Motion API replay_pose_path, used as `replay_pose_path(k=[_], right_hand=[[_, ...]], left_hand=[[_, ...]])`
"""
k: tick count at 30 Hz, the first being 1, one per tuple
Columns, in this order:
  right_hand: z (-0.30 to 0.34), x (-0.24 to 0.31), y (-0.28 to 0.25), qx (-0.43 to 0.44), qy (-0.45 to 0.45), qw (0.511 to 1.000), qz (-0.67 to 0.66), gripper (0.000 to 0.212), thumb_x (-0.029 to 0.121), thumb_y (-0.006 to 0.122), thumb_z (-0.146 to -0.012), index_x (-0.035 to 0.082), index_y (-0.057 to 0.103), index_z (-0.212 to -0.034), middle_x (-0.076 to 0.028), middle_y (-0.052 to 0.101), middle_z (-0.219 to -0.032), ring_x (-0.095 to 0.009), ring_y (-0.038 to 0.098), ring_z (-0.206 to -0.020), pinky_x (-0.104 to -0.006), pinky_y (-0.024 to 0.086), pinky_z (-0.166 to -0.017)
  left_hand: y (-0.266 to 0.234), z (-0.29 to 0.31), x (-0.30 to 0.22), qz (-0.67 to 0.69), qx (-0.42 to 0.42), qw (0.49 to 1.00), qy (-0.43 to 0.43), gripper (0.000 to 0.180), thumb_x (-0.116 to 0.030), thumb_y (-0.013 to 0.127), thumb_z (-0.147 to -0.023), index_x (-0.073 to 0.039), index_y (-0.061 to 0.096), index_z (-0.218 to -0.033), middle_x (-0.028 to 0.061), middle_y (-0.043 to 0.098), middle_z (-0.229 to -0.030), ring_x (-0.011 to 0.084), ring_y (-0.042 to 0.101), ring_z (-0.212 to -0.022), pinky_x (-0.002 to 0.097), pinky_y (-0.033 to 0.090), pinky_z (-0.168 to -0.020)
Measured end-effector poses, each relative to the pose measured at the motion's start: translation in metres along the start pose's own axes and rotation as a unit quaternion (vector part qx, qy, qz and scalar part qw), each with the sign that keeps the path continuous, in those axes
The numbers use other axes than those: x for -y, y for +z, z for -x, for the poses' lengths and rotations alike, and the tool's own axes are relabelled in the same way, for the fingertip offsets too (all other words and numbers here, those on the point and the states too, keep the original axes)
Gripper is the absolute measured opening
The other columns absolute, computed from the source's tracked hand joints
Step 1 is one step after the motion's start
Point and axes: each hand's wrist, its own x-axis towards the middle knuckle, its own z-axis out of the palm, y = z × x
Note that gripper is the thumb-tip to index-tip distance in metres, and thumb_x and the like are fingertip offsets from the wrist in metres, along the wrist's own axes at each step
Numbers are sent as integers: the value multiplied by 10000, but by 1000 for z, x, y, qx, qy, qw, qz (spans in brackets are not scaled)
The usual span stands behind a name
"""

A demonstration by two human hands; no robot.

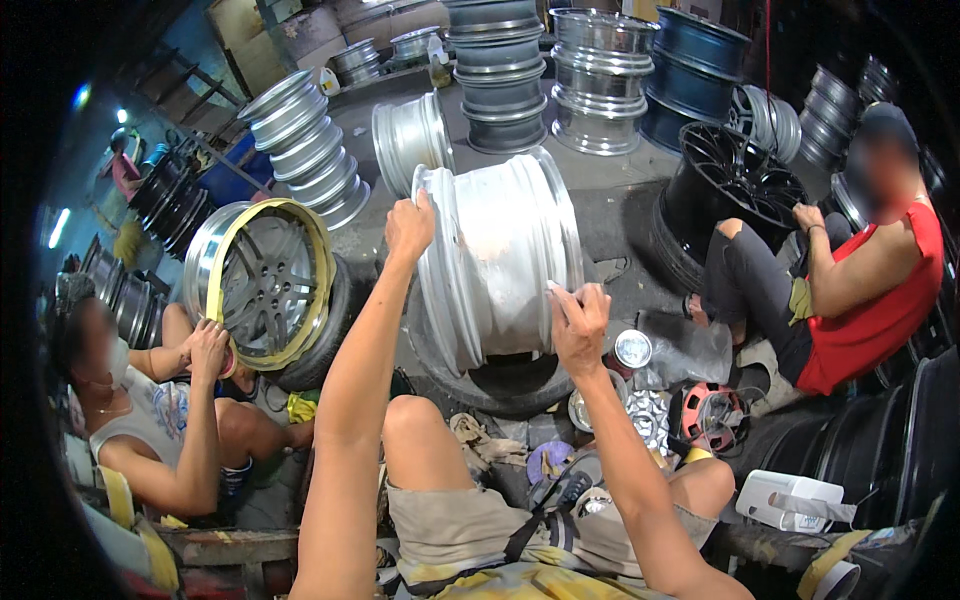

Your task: The person sits on the floor and uses a purple abrasive pad to polish the outer surface of a white wheel rim. They repeatedly rub the rim's surface, rotate it to access different areas, and occasionally dip the pad into a small container of compound. Other workers are visible in the background performing similar tasks.

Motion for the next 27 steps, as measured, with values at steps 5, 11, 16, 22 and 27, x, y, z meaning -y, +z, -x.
replay_pose_path(k=[5,11,16,22,27], right_hand=[[16,27,-8,18,-21,999,-15,214,75,770,-860,105,751,-1071,-80,468,-778,-274,513,-760,-421,381,-690],[169,58,-38,216,181,954,-100,199,54,759,-848,49,714,-1042,-150,529,-887,-354,563,-857,-466,461,-774],[298,52,-56,438,204,873,-72,237,138,768,-808,12,684,-991,-234,560,-1021,-423,596,-952,-505,494,-820],[329,22,-41,472,185,858,-76,281,211,744,-860,44,723,-1085,-244,583,-1034,-436,612,-993,-502,514,-860],[346,13,-39,516,169,838,-57,367,269,786,-823,48,721,-1109,-251,633,-1096,-446,617,-1063,-520,510,-927]], left_hand=[[3,-1,0,45,12,997,-61,707,-559,422,-1034,65,752,-1075,350,689,-1167,522,643,-1146,571,482,-1016],[-5,9,-2,196,24,972,-130,746,-617,398,-1016,28,762,-1104,321,692,-1208,489,613,-1228,531,451,-1059],[21,24,35,297,-7,946,-133,762,-645,406,-1016,22,775,-1006,271,745,-1079,425,685,-1121,481,487,-1002],[58,60,166,232,191,950,-83,498,-450,598,-988,2,786,-898,169,756,-783,326,752,-828,427,555,-851],[40,67,208,158,301,938,-70,429,-402,648,-985,3,769,-916,174,765,-842,296,759,-762,426,590,-719]])
